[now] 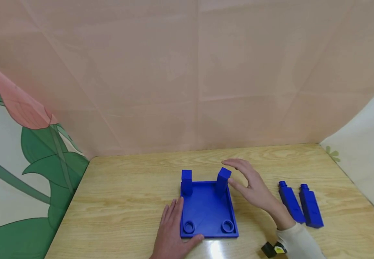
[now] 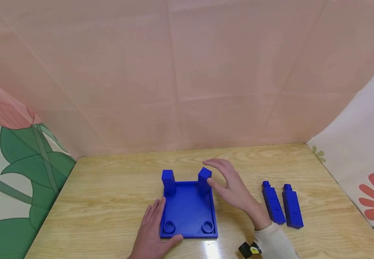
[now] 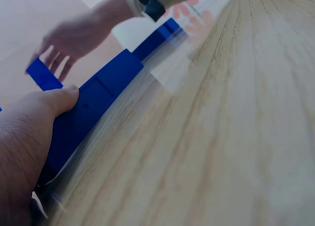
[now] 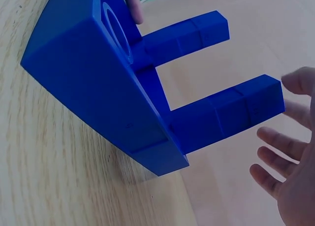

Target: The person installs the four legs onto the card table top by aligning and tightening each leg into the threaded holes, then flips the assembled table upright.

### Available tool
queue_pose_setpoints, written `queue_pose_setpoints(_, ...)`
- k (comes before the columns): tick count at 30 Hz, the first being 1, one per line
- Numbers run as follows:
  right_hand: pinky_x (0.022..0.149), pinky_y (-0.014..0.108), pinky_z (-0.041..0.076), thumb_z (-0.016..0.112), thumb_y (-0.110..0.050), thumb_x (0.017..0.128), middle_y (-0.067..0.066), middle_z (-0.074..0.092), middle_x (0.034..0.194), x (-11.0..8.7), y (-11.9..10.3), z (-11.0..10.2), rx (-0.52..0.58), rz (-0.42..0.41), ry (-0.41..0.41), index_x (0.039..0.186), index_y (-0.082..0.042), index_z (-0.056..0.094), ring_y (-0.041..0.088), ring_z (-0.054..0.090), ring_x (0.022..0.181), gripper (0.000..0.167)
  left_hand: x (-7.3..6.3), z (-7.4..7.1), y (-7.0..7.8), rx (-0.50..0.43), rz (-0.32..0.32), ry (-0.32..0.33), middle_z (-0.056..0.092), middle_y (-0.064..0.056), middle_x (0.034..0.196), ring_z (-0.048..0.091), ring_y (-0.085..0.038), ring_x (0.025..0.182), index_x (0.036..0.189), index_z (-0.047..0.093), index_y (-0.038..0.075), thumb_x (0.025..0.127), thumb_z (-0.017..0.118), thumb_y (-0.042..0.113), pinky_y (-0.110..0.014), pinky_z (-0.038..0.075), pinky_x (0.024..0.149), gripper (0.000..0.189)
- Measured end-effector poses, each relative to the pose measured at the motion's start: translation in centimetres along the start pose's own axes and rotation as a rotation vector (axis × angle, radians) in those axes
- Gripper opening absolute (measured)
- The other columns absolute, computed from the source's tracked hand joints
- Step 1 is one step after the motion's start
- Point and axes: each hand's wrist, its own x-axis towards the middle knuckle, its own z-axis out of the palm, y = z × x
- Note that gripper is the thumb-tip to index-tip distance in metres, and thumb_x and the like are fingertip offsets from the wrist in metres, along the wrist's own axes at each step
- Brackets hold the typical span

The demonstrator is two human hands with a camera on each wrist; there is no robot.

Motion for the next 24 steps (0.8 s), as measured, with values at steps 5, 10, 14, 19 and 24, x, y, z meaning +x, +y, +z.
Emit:
queue_pose_setpoints(5,0.118,0.02,0.037,0.072,0.002,0.104,0.011,0.063,0.152,-0.1,-0.1,0.0,-0.005,0.0,-0.003,0.146,-0.015,0.071,0.03,0.054,0.144,0.045,0.1,-0.1,0.1,-0.006,-0.005,-0.009,0.043,-0.014,0.176,0.033,-0.037,0.166,0.176,0.03,0.01,0.088,0.072,0.083,-0.039,0.007,0.134,0.122)
queue_pose_setpoints(10,0.111,0.026,0.047,0.078,-0.003,0.101,0.011,0.066,0.149,0.0,-0.1,0.2,-0.027,0.057,0.022,0.136,-0.018,0.071,0.027,0.056,0.14,0.039,0.1,-0.3,0.2,-0.015,-0.035,-0.046,0.041,-0.013,0.177,0.031,-0.037,0.167,0.177,0.028,0.011,0.089,0.071,0.084,-0.053,0.018,0.137,0.122)
queue_pose_setpoints(14,0.109,0.025,0.047,0.083,-0.007,0.099,0.011,0.068,0.146,0.0,-0.3,0.6,-0.043,0.112,0.057,0.129,-0.015,0.071,0.027,0.058,0.138,0.033,0.2,-0.5,0.3,-0.026,-0.061,-0.079,0.039,-0.014,0.178,0.029,-0.038,0.167,0.177,0.027,0.011,0.088,0.07,0.085,-0.061,0.02,0.138,0.124)
queue_pose_setpoints(19,0.106,0.023,0.047,0.086,-0.004,0.096,0.011,0.07,0.139,0.1,-0.8,1.2,-0.037,0.137,0.12,0.123,-0.01,0.071,0.03,0.061,0.131,0.031,0.1,-0.4,0.3,-0.028,-0.048,-0.061,0.04,-0.013,0.178,0.03,-0.037,0.167,0.176,0.029,0.01,0.088,0.071,0.085,-0.054,0.018,0.138,0.123)
queue_pose_setpoints(24,0.106,0.032,0.046,0.087,-0.002,0.093,0.011,0.072,0.134,0.1,-1.3,1.8,-0.052,0.132,0.185,0.117,-0.008,0.069,0.034,0.061,0.13,0.03,0.1,-0.4,0.4,-0.027,-0.052,-0.058,0.04,-0.013,0.178,0.031,-0.037,0.167,0.176,0.029,0.01,0.087,0.071,0.086,-0.058,0.02,0.137,0.124)
